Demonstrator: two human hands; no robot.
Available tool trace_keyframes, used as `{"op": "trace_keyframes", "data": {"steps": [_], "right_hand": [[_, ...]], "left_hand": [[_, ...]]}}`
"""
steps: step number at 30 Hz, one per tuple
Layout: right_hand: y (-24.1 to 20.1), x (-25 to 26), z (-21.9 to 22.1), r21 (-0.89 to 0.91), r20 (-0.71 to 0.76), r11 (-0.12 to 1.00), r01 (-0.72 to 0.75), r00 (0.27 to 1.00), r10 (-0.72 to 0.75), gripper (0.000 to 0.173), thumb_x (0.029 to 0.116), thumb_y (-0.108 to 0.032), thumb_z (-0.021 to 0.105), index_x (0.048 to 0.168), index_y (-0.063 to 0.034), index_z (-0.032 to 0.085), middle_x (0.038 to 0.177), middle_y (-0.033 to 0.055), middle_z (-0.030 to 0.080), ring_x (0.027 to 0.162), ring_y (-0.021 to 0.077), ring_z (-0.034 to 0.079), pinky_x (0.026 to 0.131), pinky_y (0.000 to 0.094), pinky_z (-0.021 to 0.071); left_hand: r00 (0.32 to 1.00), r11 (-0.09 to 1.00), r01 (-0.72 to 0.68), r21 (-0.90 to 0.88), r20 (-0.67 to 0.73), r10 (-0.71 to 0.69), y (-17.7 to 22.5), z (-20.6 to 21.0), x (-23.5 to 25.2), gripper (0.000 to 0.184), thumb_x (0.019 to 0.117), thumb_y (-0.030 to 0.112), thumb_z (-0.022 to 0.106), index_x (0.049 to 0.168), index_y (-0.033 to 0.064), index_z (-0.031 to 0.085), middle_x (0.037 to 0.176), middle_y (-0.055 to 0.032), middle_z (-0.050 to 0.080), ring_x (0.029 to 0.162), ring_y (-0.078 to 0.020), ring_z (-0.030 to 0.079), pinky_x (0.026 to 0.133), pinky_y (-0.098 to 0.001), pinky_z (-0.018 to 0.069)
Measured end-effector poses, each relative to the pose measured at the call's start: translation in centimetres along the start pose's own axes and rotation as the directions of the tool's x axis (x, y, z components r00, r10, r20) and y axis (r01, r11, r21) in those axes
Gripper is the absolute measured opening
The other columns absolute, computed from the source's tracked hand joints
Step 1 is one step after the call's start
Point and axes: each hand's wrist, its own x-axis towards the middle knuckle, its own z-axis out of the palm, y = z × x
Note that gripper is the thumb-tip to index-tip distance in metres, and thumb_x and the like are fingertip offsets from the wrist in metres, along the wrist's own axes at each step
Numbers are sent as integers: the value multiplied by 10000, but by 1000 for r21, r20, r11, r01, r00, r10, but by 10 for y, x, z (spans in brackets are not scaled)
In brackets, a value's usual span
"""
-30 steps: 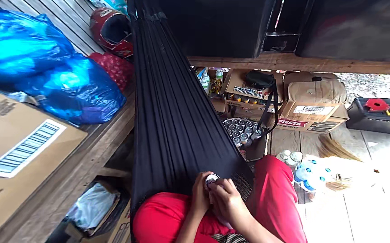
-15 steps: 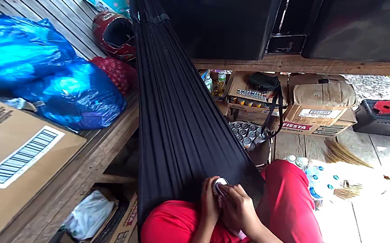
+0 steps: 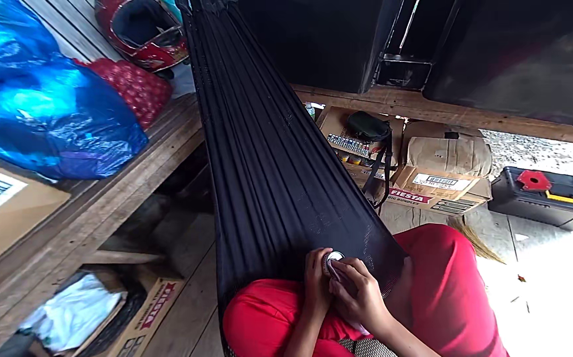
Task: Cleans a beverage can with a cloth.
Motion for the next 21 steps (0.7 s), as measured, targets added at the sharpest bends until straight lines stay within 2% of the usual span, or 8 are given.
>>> {"op": "trace_keyframes", "data": {"steps": [4,8,11,16,19,21], "right_hand": [[-10,-9,15,-55,23,990,133,991,-132,290,879,-158,676,1147,-101,771,1072,63,707,1023,175,650,921,274,530],[-21,-26,40,-79,19,974,211,977,-210,222,907,-157,643,1087,-149,772,1069,36,706,1031,152,633,917,247,503],[-30,-38,55,-94,31,963,252,968,-250,194,940,-177,622,1075,-176,761,1083,37,699,1045,154,633,929,249,506],[-52,-38,85,-163,-79,971,174,979,-189,231,938,-128,602,1073,-152,788,1088,53,722,1045,169,653,951,250,517],[-83,-33,107,-110,-155,987,116,979,-132,226,900,-94,595,1003,-127,793,1023,39,730,996,165,652,916,243,514],[-105,-33,115,-87,-154,991,100,982,-112,206,882,-83,597,960,-109,786,982,38,739,967,171,665,898,248,525]], "left_hand": [[999,995,2,-102,-47,-7,-8,-15,-3,253,912,16,554,1109,-66,691,1115,-183,690,1115,-241,648,1034,-330,499],[999,998,-22,-62,-48,19,-19,-52,-9,247,867,31,599,1084,-20,705,1102,-149,695,1132,-205,644,1041,-301,494],[997,997,-75,3,-5,75,-28,-89,-17,227,851,53,656,1062,-2,720,1102,-152,703,1134,-224,651,1034,-314,505],[994,979,-109,172,33,105,-31,-144,-26,214,841,116,701,1035,42,758,1062,-124,714,1082,-235,662,998,-321,521],[990,977,-112,182,104,94,-28,-167,-35,277,800,103,710,1063,24,746,1080,-138,710,1073,-257,668,990,-335,530],[987,980,-104,172,135,82,-26,-178,-41,310,778,92,711,1076,10,736,1089,-152,707,1076,-272,670,982,-350,538]]}}
